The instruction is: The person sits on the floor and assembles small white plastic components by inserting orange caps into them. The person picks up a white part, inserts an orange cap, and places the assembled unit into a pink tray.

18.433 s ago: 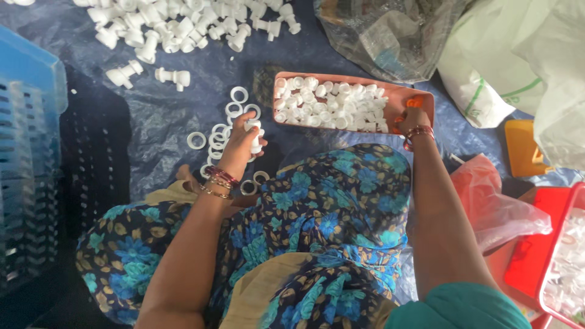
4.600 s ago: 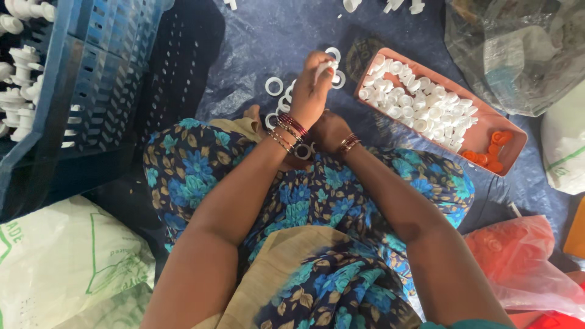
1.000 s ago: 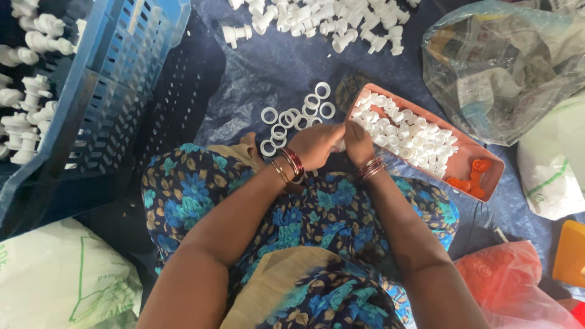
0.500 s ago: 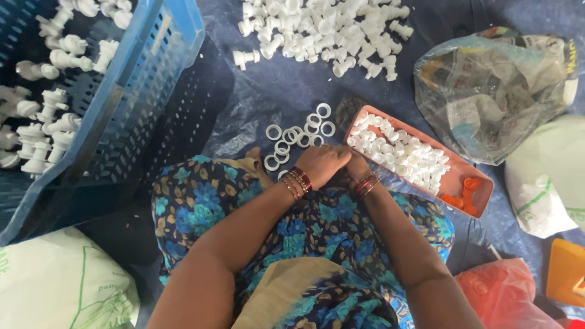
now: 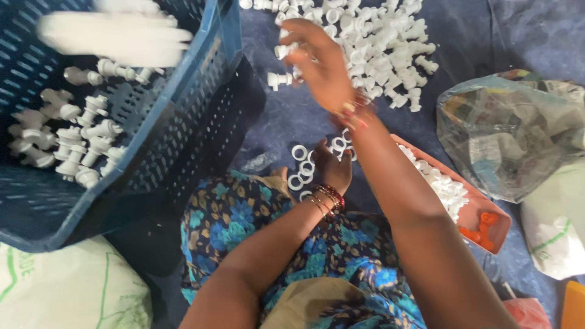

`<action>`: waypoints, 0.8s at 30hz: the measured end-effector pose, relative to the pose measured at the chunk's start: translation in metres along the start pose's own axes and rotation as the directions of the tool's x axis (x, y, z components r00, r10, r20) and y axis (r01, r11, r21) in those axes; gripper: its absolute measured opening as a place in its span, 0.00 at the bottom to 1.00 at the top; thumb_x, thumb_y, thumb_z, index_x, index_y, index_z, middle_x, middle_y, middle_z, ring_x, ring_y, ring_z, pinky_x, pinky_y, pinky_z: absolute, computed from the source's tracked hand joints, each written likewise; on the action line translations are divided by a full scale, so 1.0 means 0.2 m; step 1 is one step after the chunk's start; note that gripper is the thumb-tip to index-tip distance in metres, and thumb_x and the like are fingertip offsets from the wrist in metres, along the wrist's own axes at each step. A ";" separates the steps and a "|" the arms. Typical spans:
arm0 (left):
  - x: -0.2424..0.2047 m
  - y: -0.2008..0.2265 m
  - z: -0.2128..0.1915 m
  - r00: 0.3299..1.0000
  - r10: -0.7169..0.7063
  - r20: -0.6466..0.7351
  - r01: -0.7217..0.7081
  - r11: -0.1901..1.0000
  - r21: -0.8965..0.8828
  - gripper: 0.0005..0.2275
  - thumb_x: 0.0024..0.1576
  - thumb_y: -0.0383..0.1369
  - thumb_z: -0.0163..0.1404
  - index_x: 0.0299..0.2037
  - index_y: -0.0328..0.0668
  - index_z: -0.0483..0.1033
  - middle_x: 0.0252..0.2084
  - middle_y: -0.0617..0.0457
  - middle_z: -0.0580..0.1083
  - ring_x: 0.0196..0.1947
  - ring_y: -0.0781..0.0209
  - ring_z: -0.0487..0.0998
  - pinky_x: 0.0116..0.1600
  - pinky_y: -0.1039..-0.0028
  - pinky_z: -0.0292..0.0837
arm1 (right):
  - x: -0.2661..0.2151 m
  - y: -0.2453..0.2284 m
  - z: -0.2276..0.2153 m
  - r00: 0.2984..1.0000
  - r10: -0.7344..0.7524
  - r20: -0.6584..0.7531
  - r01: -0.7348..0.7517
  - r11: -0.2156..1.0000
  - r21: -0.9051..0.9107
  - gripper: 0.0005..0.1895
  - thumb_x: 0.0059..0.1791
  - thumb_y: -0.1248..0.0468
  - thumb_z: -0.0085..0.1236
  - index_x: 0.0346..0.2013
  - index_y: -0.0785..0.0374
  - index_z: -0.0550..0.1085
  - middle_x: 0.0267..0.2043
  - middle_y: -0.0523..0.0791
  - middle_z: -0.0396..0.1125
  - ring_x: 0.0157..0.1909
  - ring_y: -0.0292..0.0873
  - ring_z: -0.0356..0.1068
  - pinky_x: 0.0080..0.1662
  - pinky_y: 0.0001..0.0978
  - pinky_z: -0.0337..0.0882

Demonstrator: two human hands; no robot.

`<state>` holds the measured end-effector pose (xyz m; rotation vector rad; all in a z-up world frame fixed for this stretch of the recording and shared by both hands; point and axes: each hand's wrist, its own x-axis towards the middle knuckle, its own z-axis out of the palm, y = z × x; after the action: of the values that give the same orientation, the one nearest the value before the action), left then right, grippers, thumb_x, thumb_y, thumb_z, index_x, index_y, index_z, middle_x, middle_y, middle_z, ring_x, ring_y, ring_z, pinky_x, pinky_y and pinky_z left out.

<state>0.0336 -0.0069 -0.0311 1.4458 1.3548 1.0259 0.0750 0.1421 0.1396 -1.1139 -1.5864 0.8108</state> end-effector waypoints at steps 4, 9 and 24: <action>0.05 -0.09 -0.03 0.988 -0.151 0.039 0.149 0.988 0.041 0.33 0.49 0.33 0.58 0.63 0.27 0.58 0.57 0.29 0.63 0.57 0.33 0.67 0.60 0.53 0.64 | 0.28 0.51 0.22 0.978 -0.009 0.207 0.161 0.663 -0.731 0.25 0.49 0.62 0.65 0.60 0.59 0.71 0.58 0.51 0.69 0.58 0.57 0.70 0.58 0.45 0.71; 0.08 -0.18 0.04 0.826 -0.562 0.046 0.538 0.761 -0.363 0.23 0.59 0.43 0.47 0.60 0.36 0.70 0.59 0.37 0.66 0.58 0.40 0.69 0.58 0.56 0.67 | 0.01 1.13 0.20 0.886 0.437 0.156 -0.087 0.486 -0.870 0.28 0.43 0.65 0.65 0.57 0.59 0.70 0.55 0.52 0.68 0.59 0.58 0.65 0.55 0.51 0.69; 0.05 -0.04 -0.12 0.757 -0.277 0.592 0.569 0.725 -0.387 0.18 0.56 0.35 0.57 0.51 0.37 0.66 0.38 0.52 0.76 0.32 0.66 0.81 0.33 0.79 0.75 | -1.67 0.49 -0.70 0.837 0.546 -0.041 -0.529 0.787 -0.317 0.13 0.52 0.68 0.56 0.51 0.67 0.75 0.49 0.49 0.74 0.52 0.43 0.73 0.53 0.35 0.72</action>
<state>0.0086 0.0039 -0.0313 0.7967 0.8475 0.5820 0.2642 -0.1392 -0.0232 -1.8513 -1.4848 0.9771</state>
